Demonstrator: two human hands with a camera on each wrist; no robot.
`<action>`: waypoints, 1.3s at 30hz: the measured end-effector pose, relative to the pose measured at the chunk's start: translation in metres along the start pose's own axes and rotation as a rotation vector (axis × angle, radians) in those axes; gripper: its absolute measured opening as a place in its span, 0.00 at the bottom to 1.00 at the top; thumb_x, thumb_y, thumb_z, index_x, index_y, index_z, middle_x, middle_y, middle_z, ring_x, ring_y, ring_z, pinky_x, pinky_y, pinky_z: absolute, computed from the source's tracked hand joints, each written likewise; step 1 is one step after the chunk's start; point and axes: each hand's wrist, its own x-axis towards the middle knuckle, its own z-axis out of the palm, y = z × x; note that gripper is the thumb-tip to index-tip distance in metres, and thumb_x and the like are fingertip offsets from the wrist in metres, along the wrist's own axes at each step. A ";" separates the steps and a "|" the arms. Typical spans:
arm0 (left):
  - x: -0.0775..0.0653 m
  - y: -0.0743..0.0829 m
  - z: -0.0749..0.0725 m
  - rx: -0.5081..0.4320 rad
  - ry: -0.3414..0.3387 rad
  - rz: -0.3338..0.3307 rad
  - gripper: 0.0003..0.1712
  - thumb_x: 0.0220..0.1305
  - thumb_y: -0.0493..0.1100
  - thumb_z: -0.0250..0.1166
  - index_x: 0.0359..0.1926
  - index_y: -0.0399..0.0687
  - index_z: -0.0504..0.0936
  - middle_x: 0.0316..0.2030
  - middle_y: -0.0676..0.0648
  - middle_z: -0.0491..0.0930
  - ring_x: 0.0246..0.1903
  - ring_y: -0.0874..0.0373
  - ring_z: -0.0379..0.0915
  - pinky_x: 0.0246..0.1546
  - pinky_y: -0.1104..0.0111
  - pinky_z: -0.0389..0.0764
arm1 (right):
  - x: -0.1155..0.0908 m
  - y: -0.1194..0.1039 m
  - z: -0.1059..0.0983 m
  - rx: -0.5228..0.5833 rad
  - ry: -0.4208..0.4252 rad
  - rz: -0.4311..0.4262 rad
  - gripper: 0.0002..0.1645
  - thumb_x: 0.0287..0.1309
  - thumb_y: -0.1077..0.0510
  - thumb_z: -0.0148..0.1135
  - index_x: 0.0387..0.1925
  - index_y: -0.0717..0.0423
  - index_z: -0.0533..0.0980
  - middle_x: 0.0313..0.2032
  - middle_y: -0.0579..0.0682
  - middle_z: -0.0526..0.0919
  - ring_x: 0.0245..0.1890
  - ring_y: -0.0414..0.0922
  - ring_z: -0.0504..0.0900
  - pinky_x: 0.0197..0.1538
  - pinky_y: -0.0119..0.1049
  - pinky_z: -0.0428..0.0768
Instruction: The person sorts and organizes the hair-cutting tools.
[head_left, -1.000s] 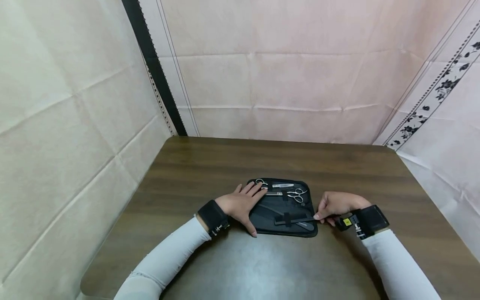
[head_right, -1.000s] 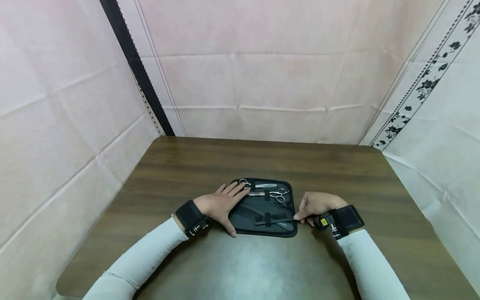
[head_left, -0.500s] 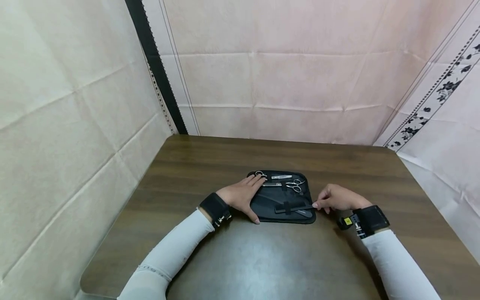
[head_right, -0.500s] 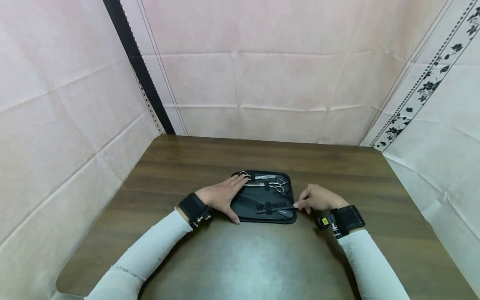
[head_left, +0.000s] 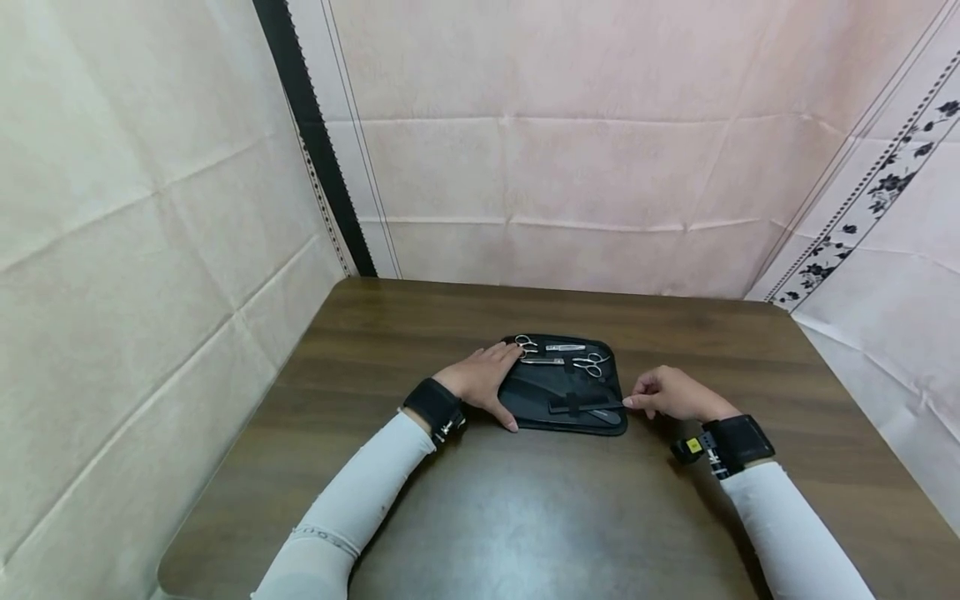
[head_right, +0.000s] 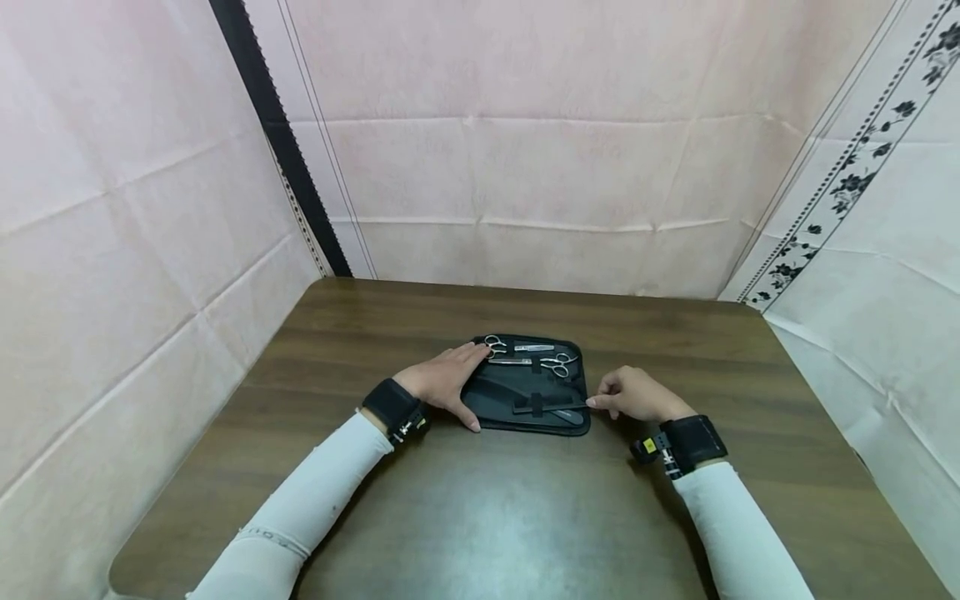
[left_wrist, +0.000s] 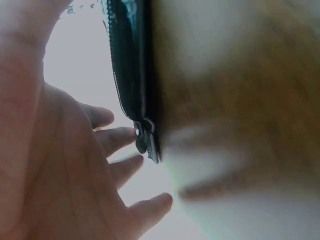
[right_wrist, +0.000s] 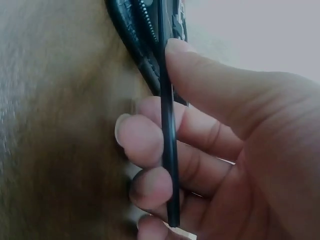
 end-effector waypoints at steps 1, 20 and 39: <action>0.000 -0.001 0.001 0.003 -0.004 -0.014 0.81 0.44 0.80 0.74 0.84 0.47 0.41 0.84 0.44 0.42 0.83 0.46 0.37 0.81 0.48 0.49 | -0.001 0.002 0.000 0.002 0.002 0.010 0.14 0.68 0.48 0.68 0.31 0.53 0.84 0.22 0.49 0.80 0.25 0.44 0.75 0.30 0.35 0.72; 0.001 -0.013 -0.010 -0.124 -0.036 -0.021 0.78 0.47 0.75 0.77 0.84 0.48 0.40 0.84 0.44 0.41 0.84 0.51 0.37 0.82 0.52 0.42 | -0.012 0.026 -0.022 0.043 0.034 0.075 0.22 0.67 0.47 0.69 0.22 0.56 0.82 0.20 0.47 0.74 0.23 0.43 0.72 0.28 0.34 0.68; -0.003 -0.013 -0.001 -0.114 -0.056 -0.035 0.78 0.48 0.73 0.77 0.84 0.48 0.40 0.84 0.44 0.42 0.84 0.50 0.37 0.82 0.50 0.43 | -0.010 0.028 -0.015 0.051 0.024 0.064 0.24 0.67 0.45 0.69 0.21 0.57 0.80 0.20 0.47 0.71 0.24 0.43 0.71 0.29 0.34 0.66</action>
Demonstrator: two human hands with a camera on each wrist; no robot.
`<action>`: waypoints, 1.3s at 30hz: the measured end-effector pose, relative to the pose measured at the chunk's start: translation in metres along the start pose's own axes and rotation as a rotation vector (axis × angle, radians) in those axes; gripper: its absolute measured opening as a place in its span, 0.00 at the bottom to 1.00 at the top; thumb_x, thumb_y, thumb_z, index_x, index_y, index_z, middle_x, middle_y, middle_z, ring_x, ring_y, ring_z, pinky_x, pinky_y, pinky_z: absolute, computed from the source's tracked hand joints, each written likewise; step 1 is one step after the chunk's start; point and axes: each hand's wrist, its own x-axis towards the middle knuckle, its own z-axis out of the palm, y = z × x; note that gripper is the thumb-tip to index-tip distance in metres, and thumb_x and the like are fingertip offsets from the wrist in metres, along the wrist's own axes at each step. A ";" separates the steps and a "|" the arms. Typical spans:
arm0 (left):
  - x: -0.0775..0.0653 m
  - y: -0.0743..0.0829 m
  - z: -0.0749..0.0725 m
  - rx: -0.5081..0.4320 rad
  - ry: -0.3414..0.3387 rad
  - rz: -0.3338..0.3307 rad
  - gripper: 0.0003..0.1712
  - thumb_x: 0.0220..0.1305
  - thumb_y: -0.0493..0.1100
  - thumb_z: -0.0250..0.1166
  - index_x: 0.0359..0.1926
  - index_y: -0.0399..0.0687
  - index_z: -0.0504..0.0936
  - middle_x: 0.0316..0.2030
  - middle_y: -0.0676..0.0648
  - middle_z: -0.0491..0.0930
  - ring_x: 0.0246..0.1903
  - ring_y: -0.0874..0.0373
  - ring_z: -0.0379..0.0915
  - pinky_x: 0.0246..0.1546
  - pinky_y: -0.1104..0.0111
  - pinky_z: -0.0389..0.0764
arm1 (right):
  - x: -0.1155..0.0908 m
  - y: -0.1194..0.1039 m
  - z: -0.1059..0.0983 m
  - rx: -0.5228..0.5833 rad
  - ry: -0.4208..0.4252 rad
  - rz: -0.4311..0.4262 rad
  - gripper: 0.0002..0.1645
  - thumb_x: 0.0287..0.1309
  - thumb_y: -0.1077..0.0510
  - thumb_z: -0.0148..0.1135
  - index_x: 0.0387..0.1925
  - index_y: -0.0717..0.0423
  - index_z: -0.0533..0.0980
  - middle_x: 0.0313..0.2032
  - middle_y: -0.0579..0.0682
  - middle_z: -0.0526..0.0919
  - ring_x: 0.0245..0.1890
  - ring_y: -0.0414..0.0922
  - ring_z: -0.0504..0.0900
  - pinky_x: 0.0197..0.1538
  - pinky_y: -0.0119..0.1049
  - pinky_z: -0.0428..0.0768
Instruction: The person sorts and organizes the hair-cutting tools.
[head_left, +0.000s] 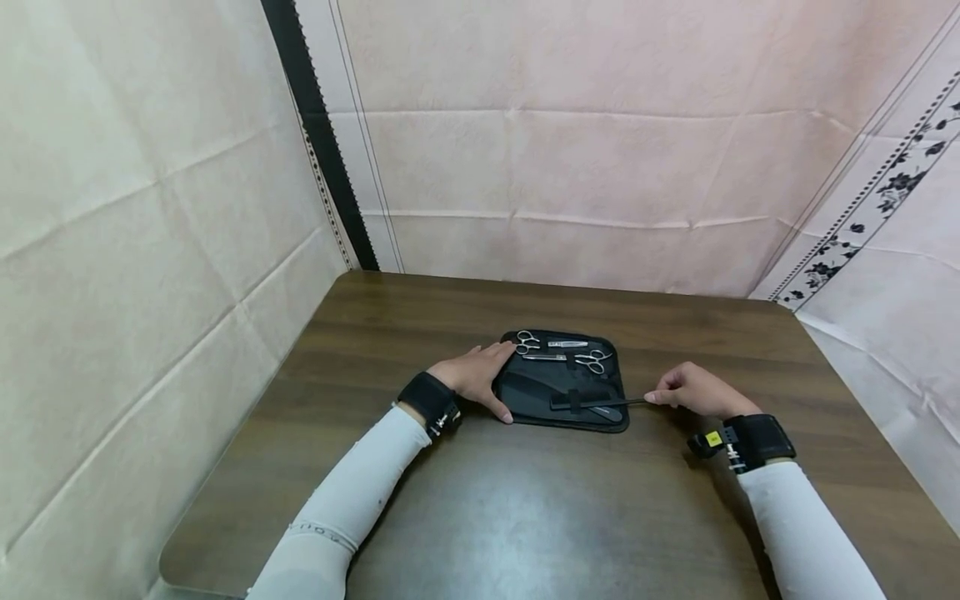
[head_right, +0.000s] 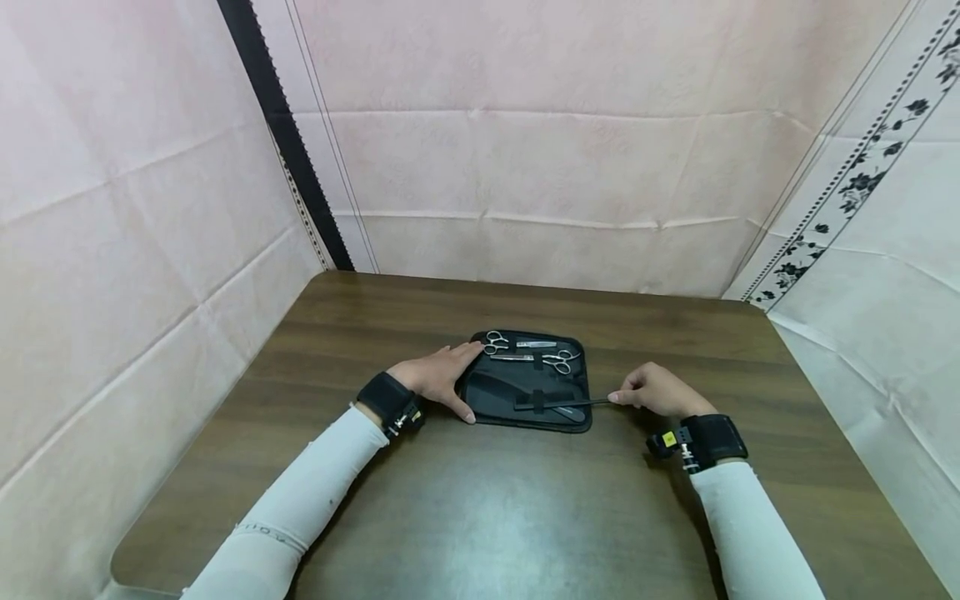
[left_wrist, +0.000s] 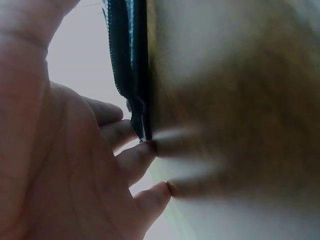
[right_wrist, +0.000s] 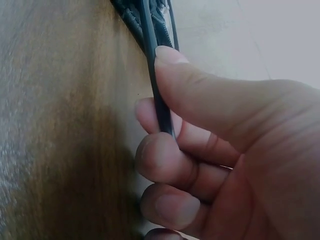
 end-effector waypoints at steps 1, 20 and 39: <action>0.000 0.000 0.000 0.000 0.001 -0.001 0.78 0.48 0.73 0.77 0.84 0.48 0.40 0.84 0.44 0.42 0.84 0.51 0.37 0.82 0.50 0.43 | 0.000 0.000 -0.001 -0.001 0.000 0.002 0.24 0.67 0.45 0.69 0.21 0.57 0.80 0.20 0.46 0.71 0.24 0.44 0.72 0.29 0.34 0.67; -0.007 0.001 0.000 -0.032 0.015 -0.001 0.78 0.48 0.72 0.79 0.84 0.46 0.42 0.84 0.42 0.43 0.83 0.49 0.39 0.82 0.50 0.42 | 0.001 -0.003 0.005 -0.001 0.012 -0.017 0.21 0.67 0.46 0.69 0.23 0.55 0.82 0.19 0.44 0.70 0.23 0.44 0.72 0.28 0.34 0.68; -0.010 0.006 0.001 0.000 0.013 0.006 0.77 0.49 0.73 0.77 0.84 0.46 0.42 0.84 0.43 0.43 0.83 0.50 0.39 0.82 0.50 0.44 | -0.002 -0.005 0.011 0.007 0.020 -0.035 0.20 0.67 0.46 0.68 0.24 0.55 0.83 0.20 0.43 0.69 0.23 0.43 0.71 0.28 0.34 0.67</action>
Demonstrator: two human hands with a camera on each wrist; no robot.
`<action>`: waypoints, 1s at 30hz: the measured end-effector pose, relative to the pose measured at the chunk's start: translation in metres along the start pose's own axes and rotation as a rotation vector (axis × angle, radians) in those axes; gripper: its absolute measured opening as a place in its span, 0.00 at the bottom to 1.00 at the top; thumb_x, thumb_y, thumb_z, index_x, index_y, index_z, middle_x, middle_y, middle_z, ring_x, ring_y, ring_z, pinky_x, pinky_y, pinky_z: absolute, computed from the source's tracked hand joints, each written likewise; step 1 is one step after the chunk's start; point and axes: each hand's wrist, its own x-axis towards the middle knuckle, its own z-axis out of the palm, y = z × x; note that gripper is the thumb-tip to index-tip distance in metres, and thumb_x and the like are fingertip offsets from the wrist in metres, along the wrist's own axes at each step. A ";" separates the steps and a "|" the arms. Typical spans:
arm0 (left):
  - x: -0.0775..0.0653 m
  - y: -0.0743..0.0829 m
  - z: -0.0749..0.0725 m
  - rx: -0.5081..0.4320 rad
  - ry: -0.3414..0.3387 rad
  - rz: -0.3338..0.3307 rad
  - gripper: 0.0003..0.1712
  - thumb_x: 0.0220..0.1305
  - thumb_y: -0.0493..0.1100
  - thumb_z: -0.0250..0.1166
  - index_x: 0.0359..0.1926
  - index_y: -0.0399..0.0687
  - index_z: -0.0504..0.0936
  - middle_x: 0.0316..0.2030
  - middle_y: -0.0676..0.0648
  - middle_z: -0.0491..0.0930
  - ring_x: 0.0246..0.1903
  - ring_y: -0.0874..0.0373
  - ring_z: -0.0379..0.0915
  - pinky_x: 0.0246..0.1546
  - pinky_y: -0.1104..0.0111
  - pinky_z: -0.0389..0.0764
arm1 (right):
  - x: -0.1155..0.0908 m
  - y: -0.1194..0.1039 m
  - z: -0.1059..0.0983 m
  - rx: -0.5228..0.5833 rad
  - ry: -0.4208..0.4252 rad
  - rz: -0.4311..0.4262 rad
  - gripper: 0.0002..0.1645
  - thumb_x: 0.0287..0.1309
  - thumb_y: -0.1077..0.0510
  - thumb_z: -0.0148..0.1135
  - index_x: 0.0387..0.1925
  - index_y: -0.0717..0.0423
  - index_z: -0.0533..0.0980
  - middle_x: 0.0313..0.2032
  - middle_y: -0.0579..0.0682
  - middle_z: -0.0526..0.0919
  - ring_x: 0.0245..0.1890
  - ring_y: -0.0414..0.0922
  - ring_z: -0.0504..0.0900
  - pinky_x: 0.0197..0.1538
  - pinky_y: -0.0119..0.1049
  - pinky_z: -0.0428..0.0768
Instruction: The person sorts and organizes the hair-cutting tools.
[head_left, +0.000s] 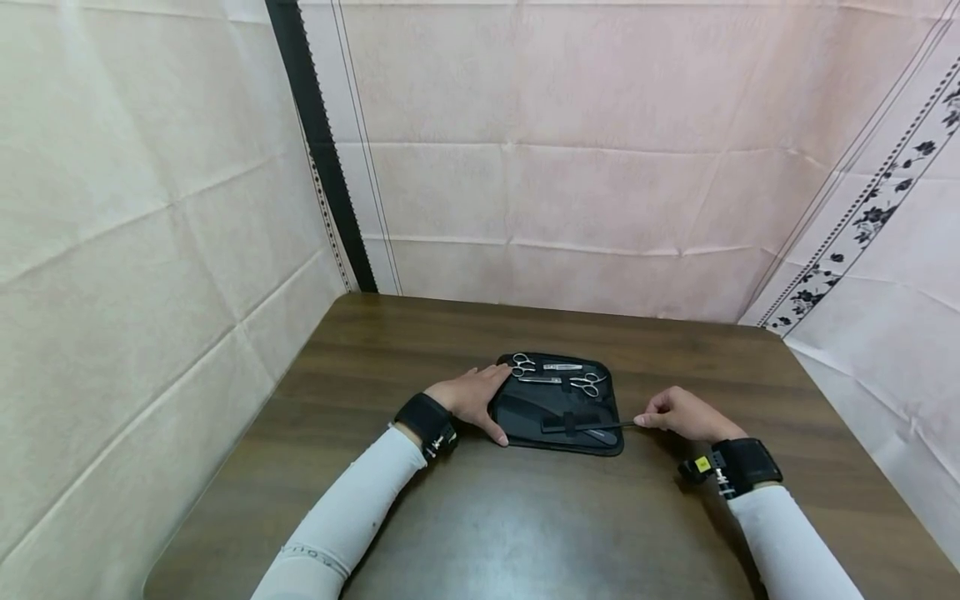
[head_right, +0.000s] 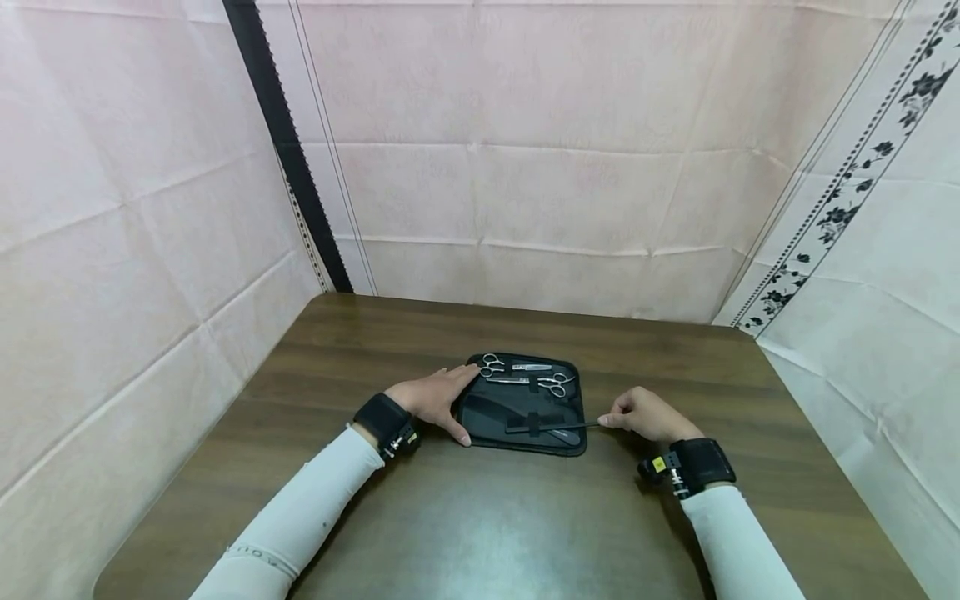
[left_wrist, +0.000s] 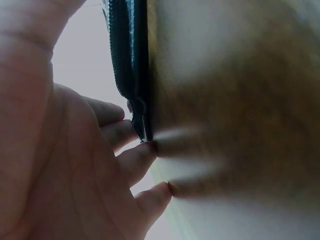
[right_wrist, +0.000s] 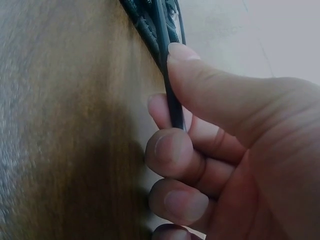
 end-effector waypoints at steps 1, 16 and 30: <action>0.000 0.000 0.000 -0.003 -0.001 -0.001 0.77 0.49 0.72 0.77 0.84 0.46 0.42 0.84 0.43 0.43 0.83 0.50 0.39 0.82 0.51 0.44 | 0.000 0.000 0.001 -0.002 0.000 0.000 0.20 0.67 0.46 0.68 0.24 0.55 0.83 0.20 0.43 0.69 0.23 0.43 0.71 0.29 0.34 0.67; 0.001 -0.001 0.001 -0.009 -0.004 -0.002 0.77 0.49 0.73 0.77 0.84 0.46 0.41 0.84 0.43 0.42 0.83 0.50 0.38 0.82 0.51 0.43 | 0.004 0.001 0.004 -0.028 0.002 -0.007 0.20 0.68 0.45 0.68 0.24 0.53 0.82 0.20 0.41 0.68 0.22 0.40 0.70 0.28 0.32 0.67; 0.000 -0.002 0.000 -0.023 -0.008 0.010 0.77 0.49 0.73 0.77 0.84 0.47 0.40 0.84 0.43 0.42 0.84 0.50 0.37 0.82 0.50 0.42 | 0.008 -0.003 0.005 -0.037 0.005 0.008 0.18 0.68 0.45 0.68 0.26 0.52 0.84 0.21 0.43 0.72 0.25 0.44 0.73 0.31 0.34 0.69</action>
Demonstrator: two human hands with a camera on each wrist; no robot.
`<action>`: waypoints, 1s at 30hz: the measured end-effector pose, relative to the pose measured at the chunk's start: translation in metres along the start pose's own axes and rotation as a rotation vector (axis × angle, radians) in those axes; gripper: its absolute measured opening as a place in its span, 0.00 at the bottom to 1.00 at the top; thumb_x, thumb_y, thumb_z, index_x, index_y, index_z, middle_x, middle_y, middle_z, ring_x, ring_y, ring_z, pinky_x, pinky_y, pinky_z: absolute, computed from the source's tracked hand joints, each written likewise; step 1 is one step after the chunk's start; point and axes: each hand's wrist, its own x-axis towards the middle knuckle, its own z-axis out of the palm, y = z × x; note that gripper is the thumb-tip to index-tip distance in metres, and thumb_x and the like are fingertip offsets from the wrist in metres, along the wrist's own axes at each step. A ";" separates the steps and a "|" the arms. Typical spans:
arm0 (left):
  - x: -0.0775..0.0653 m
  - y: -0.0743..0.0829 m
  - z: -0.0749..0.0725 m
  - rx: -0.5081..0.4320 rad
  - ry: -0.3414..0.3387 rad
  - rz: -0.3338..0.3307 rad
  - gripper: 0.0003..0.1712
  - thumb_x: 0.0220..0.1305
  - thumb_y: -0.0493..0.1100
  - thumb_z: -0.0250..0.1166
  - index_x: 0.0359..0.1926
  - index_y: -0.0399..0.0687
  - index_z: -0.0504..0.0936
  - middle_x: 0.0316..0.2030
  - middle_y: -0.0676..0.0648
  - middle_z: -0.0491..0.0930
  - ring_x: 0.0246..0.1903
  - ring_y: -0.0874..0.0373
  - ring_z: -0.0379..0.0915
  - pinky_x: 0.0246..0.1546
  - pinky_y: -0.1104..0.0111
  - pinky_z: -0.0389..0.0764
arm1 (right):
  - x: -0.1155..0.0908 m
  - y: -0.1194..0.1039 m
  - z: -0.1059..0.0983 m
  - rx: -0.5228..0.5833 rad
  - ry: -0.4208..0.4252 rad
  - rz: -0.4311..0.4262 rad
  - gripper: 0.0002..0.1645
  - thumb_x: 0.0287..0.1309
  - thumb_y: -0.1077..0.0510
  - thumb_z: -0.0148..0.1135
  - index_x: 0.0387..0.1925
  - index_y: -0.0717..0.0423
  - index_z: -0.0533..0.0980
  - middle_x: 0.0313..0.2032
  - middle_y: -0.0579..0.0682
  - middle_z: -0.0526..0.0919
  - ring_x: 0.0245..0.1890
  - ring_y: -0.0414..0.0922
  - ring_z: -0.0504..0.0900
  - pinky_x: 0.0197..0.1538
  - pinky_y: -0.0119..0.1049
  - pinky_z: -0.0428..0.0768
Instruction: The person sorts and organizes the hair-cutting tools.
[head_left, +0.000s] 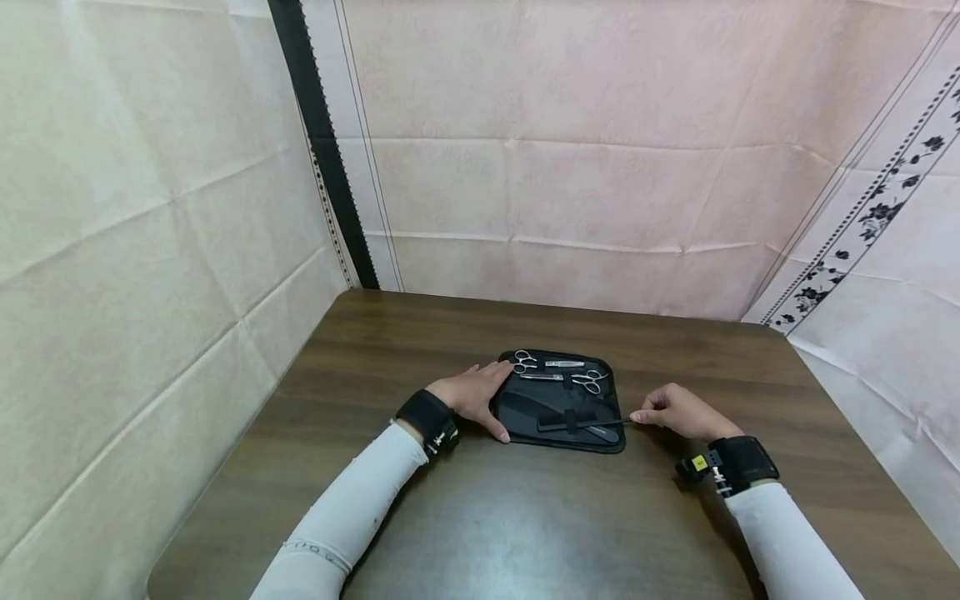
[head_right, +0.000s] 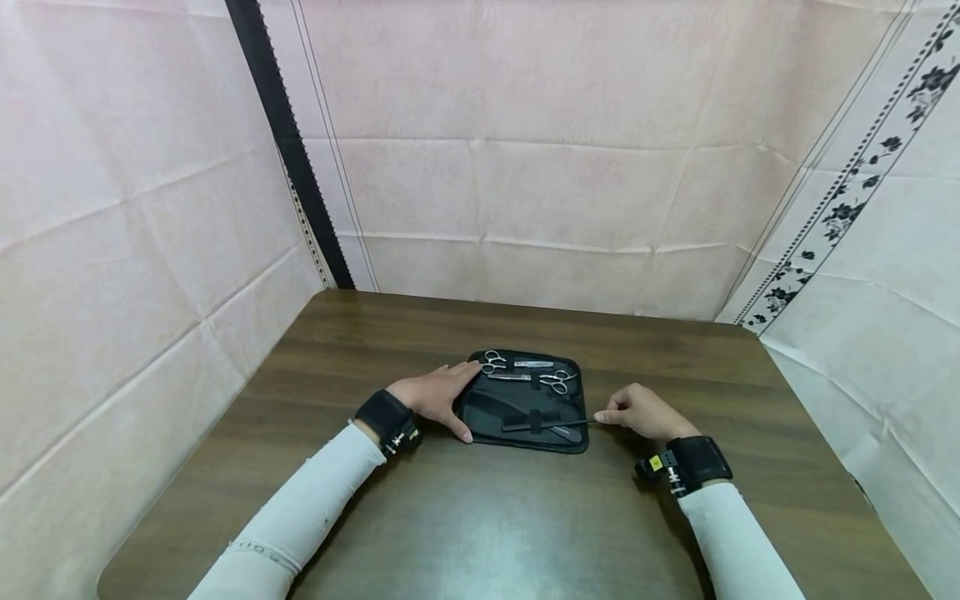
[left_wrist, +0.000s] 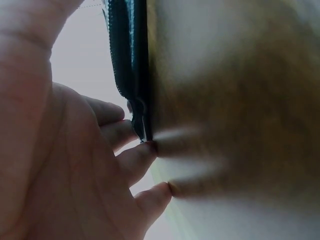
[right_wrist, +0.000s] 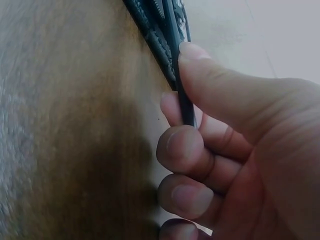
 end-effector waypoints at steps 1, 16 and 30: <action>0.000 0.000 -0.001 0.001 0.002 0.001 0.77 0.49 0.73 0.77 0.84 0.47 0.40 0.84 0.43 0.42 0.83 0.50 0.37 0.82 0.50 0.42 | 0.001 0.000 0.000 0.000 0.002 0.001 0.18 0.68 0.45 0.68 0.26 0.52 0.84 0.21 0.43 0.72 0.25 0.44 0.73 0.31 0.34 0.70; -0.002 0.002 -0.003 0.000 0.001 0.003 0.77 0.49 0.72 0.77 0.84 0.46 0.40 0.84 0.42 0.42 0.84 0.49 0.37 0.82 0.50 0.42 | 0.002 -0.004 0.000 0.009 0.006 0.004 0.17 0.68 0.46 0.68 0.27 0.52 0.84 0.22 0.43 0.73 0.25 0.43 0.73 0.30 0.34 0.69; -0.002 0.002 -0.002 -0.005 -0.004 -0.004 0.77 0.50 0.71 0.78 0.84 0.45 0.41 0.84 0.43 0.42 0.84 0.50 0.37 0.82 0.50 0.41 | 0.003 -0.008 0.006 0.018 0.024 -0.020 0.17 0.68 0.46 0.68 0.27 0.52 0.83 0.22 0.43 0.73 0.27 0.44 0.74 0.31 0.33 0.69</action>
